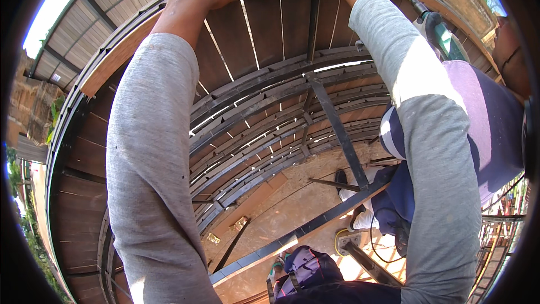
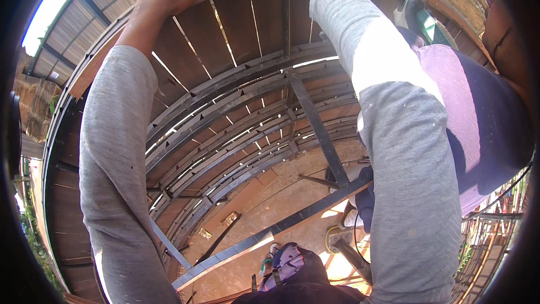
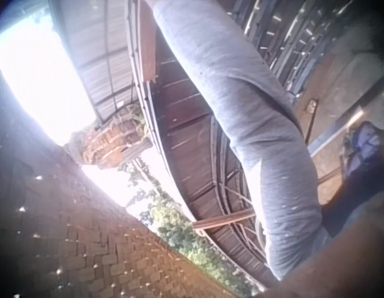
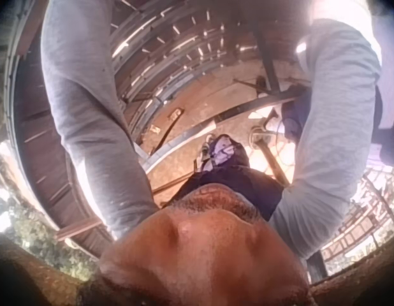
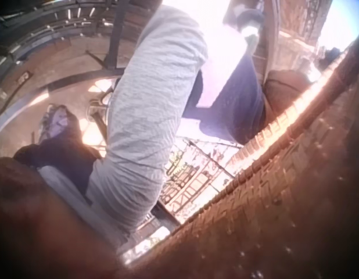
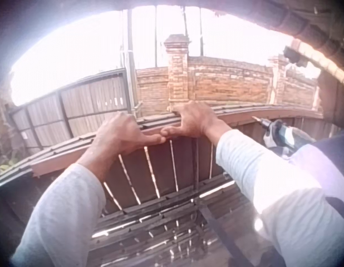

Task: The person holds wooden slats against a circular metal frame, supporting them while a coworker uses a power drill to fasten them with screws.

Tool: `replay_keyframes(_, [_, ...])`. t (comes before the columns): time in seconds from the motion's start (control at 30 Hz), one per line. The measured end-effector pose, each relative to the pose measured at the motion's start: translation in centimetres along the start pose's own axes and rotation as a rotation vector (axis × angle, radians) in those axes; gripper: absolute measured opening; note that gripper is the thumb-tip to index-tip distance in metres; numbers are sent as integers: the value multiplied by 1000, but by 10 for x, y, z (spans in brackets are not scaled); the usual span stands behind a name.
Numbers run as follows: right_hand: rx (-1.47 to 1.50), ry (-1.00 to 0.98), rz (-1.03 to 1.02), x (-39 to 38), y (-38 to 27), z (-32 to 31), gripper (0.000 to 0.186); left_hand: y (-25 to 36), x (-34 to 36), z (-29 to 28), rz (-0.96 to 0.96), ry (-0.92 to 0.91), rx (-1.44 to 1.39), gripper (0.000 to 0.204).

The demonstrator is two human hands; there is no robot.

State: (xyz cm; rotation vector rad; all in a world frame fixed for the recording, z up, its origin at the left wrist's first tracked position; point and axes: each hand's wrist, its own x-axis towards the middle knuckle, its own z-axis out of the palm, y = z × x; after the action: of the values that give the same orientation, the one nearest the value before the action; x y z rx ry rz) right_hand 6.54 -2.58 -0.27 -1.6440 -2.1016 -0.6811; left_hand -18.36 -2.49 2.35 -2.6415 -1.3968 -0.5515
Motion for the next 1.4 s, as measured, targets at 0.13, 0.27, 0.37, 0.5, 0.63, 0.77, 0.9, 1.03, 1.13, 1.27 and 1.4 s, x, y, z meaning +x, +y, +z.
replay_keyframes(0.13, [-37, -37, 21, -2, -2, -4, 91, 0, 5, 1, 1, -21, 41, 83])
replay_keyframes(0.27, [-61, 1, -5, 0, 0, 0, 91, -1, 6, 0, 17, -30, 62, 85])
replay_keyframes(0.37, [-4, 99, -42, -4, 4, 8, 92, 0, 8, 4, 35, -45, 68, 86])
replay_keyframes(0.5, [-2, -11, 26, 2, -6, -5, 96, -26, 20, 38, 99, 135, 51, 112])
replay_keyframes(0.63, [-22, -69, 121, -1, 3, 10, 107, -11, 19, 18, -39, -56, 47, 98])
replay_keyframes(0.77, [3, -63, 172, 1, 5, 13, 113, -11, 17, 16, -42, -46, 7, 97])
replay_keyframes(0.9, [165, 55, 196, -1, 8, 23, 111, -11, 17, 13, -38, -50, 21, 108])
replay_keyframes(1.03, [200, 141, 143, -3, 1, 21, 101, -11, 11, 15, -58, -50, 35, 111])
replay_keyframes(1.13, [186, 100, 134, -10, 6, 15, 106, -13, 12, 24, -6, -46, -18, 114])
replay_keyframes(1.27, [162, 78, 72, -6, 5, 5, 111, -9, 12, 17, -42, -64, 11, 114])
replay_keyframes(1.4, [241, 57, 57, 7, 0, 3, 116, -9, 10, 13, -51, -107, 92, 115])
